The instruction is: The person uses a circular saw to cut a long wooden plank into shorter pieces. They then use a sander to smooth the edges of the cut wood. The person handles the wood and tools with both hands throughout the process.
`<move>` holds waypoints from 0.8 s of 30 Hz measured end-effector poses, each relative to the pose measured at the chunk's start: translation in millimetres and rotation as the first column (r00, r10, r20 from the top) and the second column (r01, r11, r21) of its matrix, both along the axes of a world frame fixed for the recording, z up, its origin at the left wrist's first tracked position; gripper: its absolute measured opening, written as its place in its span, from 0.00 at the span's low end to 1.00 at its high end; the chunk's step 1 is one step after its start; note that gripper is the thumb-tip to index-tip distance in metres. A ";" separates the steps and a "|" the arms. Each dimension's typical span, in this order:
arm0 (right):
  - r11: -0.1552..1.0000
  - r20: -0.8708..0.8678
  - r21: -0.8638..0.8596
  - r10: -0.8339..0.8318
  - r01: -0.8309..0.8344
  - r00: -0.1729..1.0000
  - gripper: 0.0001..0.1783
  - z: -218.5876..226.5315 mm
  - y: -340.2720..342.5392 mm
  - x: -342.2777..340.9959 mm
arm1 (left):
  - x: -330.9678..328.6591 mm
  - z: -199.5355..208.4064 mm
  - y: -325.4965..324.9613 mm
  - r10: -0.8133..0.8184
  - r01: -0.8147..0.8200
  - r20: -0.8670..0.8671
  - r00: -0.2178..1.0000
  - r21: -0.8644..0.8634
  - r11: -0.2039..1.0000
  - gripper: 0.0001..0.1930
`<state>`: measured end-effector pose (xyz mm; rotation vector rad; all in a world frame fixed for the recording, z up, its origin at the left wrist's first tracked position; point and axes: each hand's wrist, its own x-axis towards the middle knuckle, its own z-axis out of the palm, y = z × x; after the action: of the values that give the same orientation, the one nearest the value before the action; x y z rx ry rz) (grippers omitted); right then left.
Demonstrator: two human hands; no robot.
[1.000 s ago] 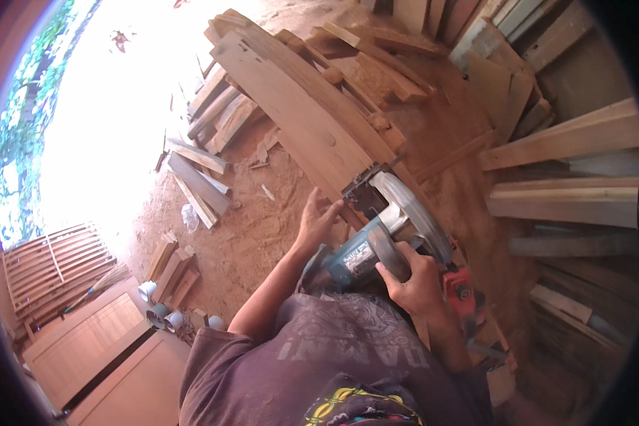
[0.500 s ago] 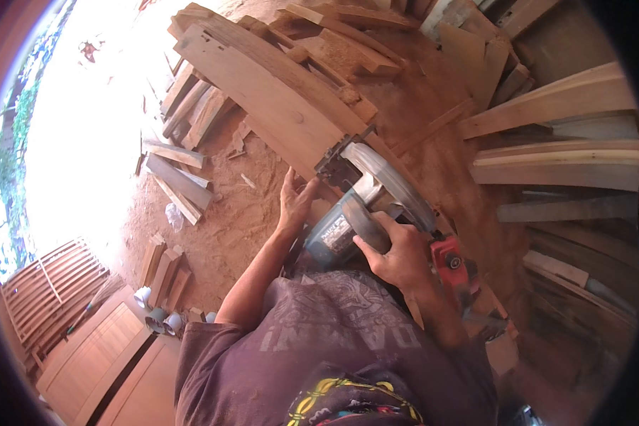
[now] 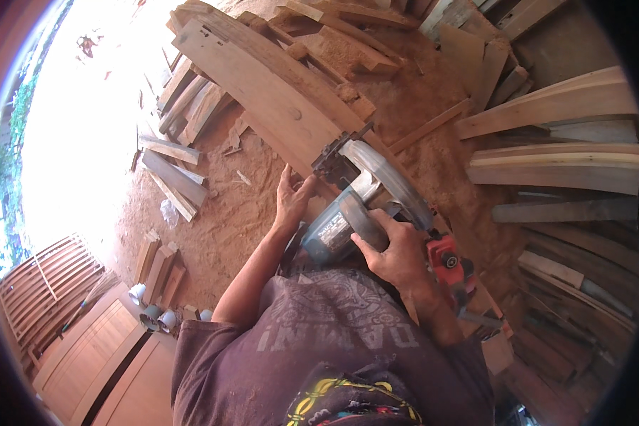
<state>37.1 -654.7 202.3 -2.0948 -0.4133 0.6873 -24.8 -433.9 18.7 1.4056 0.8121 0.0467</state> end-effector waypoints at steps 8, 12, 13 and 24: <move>0.991 -0.006 -0.120 0.051 -0.052 0.999 0.14 1.8 -0.1 0.7 | 19.9 72.1 -8.1 -0.208 0.367 -0.345 0.915 0.500 0.785 0.26; 0.979 0.011 -0.192 0.074 -0.071 0.997 0.18 -3.5 -4.2 -0.3 | 36.2 65.3 -9.9 -0.342 0.503 -0.370 0.864 0.595 0.626 0.25; 0.983 0.001 -0.174 0.057 -0.056 0.998 0.17 -3.4 -3.9 -0.3 | 37.1 64.0 -8.8 -0.377 0.517 -0.355 0.855 0.631 0.579 0.24; 0.981 -0.001 -0.191 0.030 -0.029 1.000 0.20 -4.0 -5.1 0.2 | 62.7 55.1 55.0 -0.797 0.559 -0.381 0.468 0.826 -0.067 0.15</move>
<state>37.3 -659.8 198.3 -2.2736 -0.3929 0.7690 37.9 -378.9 73.7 2.7302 -0.4517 -0.1962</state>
